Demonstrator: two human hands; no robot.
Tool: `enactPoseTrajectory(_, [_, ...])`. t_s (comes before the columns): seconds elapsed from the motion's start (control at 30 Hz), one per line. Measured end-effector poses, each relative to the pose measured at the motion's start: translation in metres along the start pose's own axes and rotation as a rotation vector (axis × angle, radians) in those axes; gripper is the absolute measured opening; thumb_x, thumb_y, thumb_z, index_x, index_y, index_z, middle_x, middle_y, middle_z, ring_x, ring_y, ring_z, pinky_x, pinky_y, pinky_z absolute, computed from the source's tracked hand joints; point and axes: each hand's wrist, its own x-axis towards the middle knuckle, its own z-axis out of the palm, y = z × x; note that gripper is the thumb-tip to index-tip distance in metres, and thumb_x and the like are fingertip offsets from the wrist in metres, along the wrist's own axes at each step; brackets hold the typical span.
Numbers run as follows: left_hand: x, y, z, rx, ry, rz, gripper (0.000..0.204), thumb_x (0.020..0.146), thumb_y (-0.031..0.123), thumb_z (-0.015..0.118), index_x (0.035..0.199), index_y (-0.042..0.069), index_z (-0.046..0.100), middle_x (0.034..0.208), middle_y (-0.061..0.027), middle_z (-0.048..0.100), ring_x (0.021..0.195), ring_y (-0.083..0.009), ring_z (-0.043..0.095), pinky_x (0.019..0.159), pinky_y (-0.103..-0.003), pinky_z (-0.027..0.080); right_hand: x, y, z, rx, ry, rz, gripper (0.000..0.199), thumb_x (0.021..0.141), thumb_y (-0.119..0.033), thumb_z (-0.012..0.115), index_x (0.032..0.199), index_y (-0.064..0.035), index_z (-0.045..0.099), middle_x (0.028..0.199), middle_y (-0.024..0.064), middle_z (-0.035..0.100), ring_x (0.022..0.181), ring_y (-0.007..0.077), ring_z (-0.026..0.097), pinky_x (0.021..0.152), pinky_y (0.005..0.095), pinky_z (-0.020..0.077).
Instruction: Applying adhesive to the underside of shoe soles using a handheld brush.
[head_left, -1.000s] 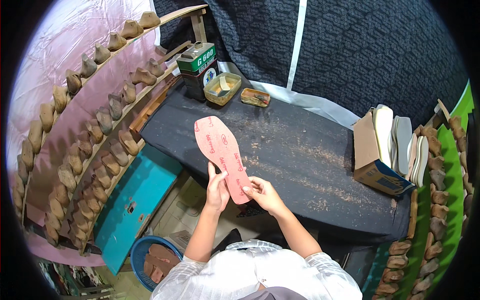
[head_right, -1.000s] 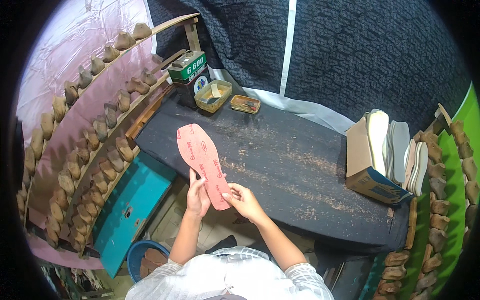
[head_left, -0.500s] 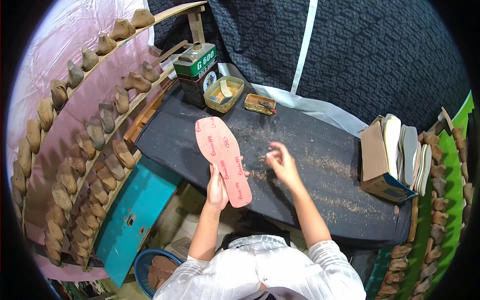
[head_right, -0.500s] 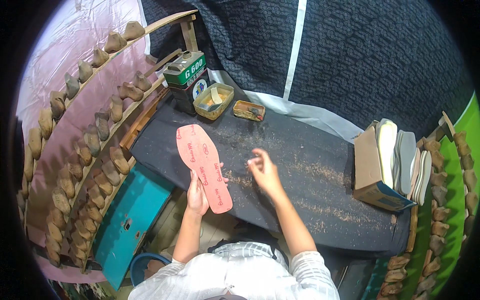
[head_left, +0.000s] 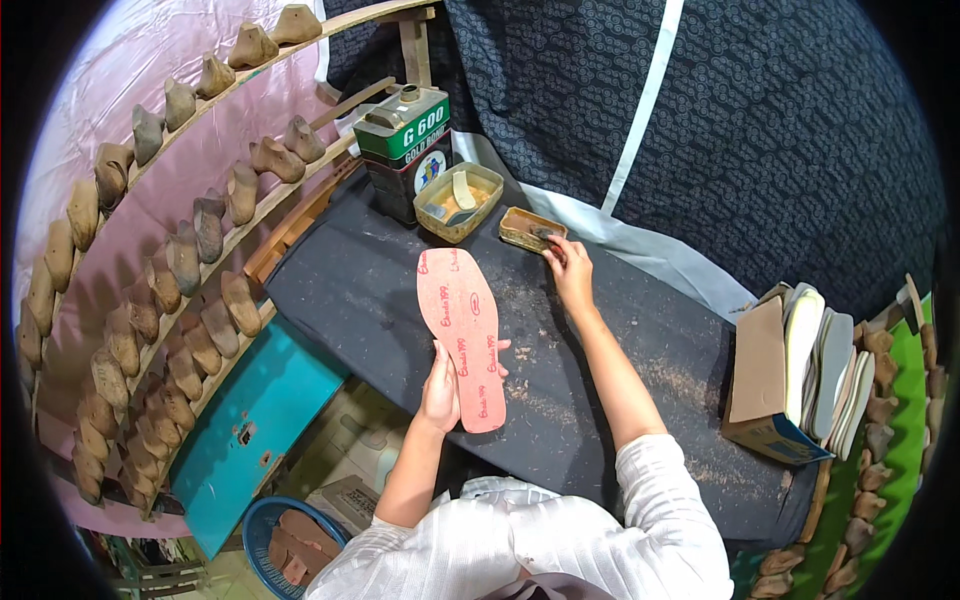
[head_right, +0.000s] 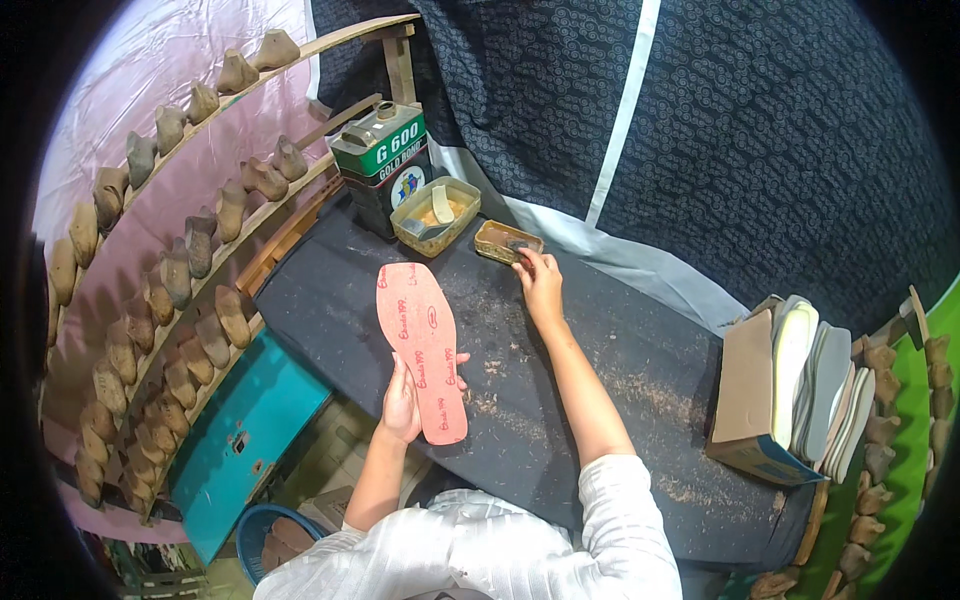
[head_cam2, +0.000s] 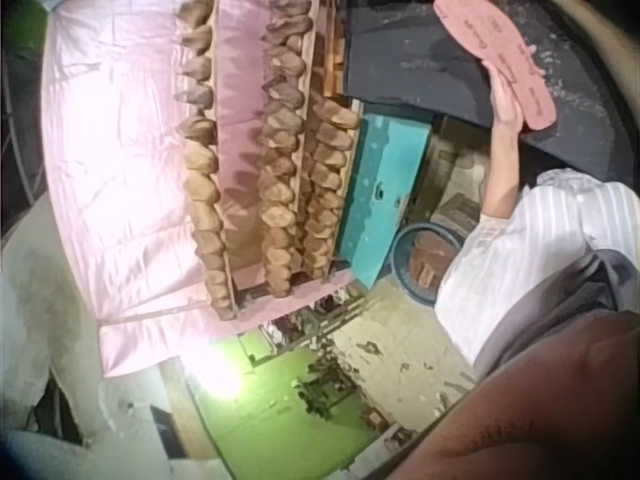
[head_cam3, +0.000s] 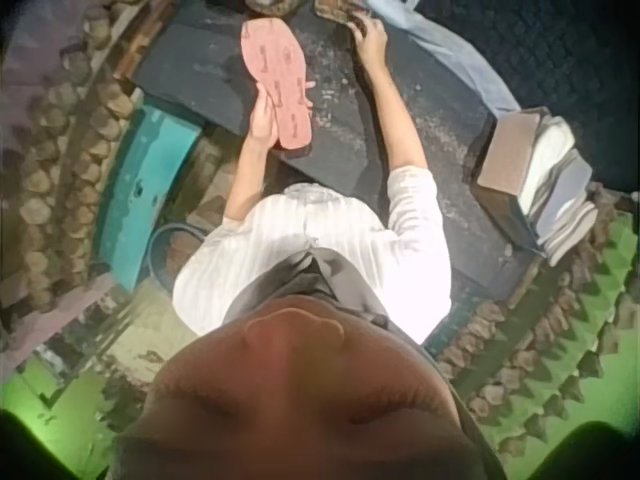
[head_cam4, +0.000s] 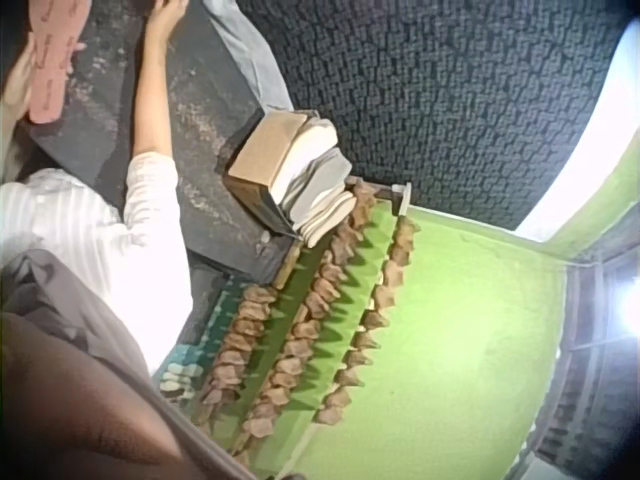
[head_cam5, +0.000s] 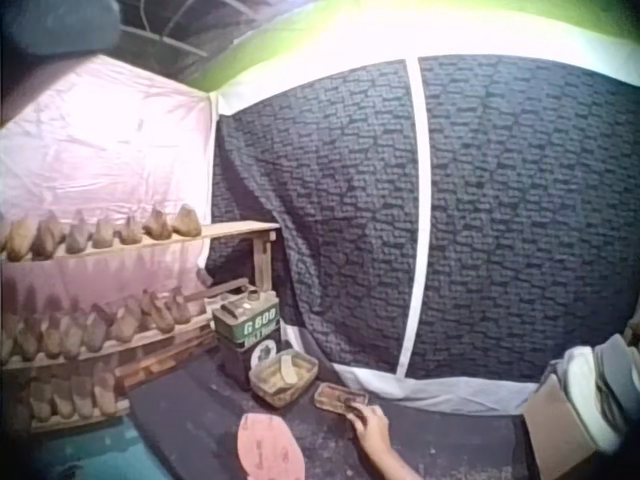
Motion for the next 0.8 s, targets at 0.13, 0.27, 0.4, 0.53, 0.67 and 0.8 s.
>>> enactPoseTrajectory(0.13, [0.007, -0.005, -0.003, 0.037, 0.004, -0.015, 0.064, 0.096, 0.051, 0.009, 0.135, 0.005, 0.033, 0.122, -0.0197, 0.052, 0.088, -0.0231, 0.061, 0.078, -0.035, 0.052, 0.013, 0.007, -0.015, 0.063, -0.003, -0.096, 0.026, 0.077, 0.005, 0.062, 0.102, -0.005, 0.062, 0.086, 0.0117, 0.057, 0.076, 0.0224, 0.063, 0.068, 0.032, 0.0505])
enactPoseTrajectory(0.27, [0.008, -0.003, -0.001, 0.057, 0.021, -0.039, 0.065, 0.096, 0.051, 0.01, 0.135, 0.005, 0.034, 0.122, -0.019, 0.052, 0.088, -0.0226, 0.061, 0.077, -0.035, 0.052, 0.013, -0.016, -0.027, 0.09, -0.005, -0.119, 0.029, 0.076, 0.013, 0.057, 0.1, -0.0026, 0.062, 0.09, 0.0114, 0.058, 0.081, 0.0216, 0.064, 0.072, 0.0295, 0.0529])
enactPoseTrajectory(0.4, [0.013, -0.006, 0.004, 0.097, -0.006, -0.061, 0.066, 0.095, 0.052, 0.01, 0.134, 0.005, 0.034, 0.119, -0.0178, 0.054, 0.088, -0.0221, 0.061, 0.078, -0.035, 0.052, 0.018, -0.024, -0.041, 0.064, 0.02, -0.127, 0.03, 0.076, 0.014, 0.056, 0.1, -0.0022, 0.061, 0.092, 0.0113, 0.059, 0.081, 0.0211, 0.065, 0.072, 0.0298, 0.0529])
enactPoseTrajectory(0.53, [0.016, -0.008, 0.01, 0.092, -0.037, -0.069, 0.067, 0.095, 0.054, 0.011, 0.133, 0.004, 0.035, 0.118, -0.0169, 0.054, 0.089, -0.0219, 0.061, 0.079, -0.036, 0.052, 0.019, -0.048, -0.063, 0.075, 0.083, -0.14, 0.029, 0.077, 0.014, 0.055, 0.1, -0.0021, 0.061, 0.097, 0.0119, 0.062, 0.082, 0.0188, 0.065, 0.072, 0.0299, 0.0526])
enactPoseTrajectory(0.67, [0.013, -0.011, 0.007, 0.112, -0.045, -0.112, 0.069, 0.093, 0.058, 0.016, 0.133, 0.004, 0.035, 0.12, -0.0162, 0.053, 0.093, -0.0221, 0.06, 0.079, -0.037, 0.052, 0.006, -0.119, -0.087, 0.237, 0.119, -0.157, 0.03, 0.075, 0.015, 0.054, 0.1, -0.0021, 0.06, 0.098, 0.0116, 0.064, 0.085, 0.0172, 0.065, 0.072, 0.0307, 0.0531])
enactPoseTrajectory(0.8, [0.016, -0.013, 0.014, 0.09, -0.044, -0.15, 0.071, 0.091, 0.06, 0.02, 0.133, 0.005, 0.033, 0.119, -0.0153, 0.052, 0.094, -0.0225, 0.059, 0.078, -0.039, 0.053, -0.008, -0.163, -0.104, 0.288, 0.026, -0.498, 0.018, 0.076, 0.005, 0.061, 0.094, 0.0017, 0.062, 0.092, 0.0151, 0.066, 0.089, 0.0274, 0.065, 0.079, 0.0326, 0.0514])
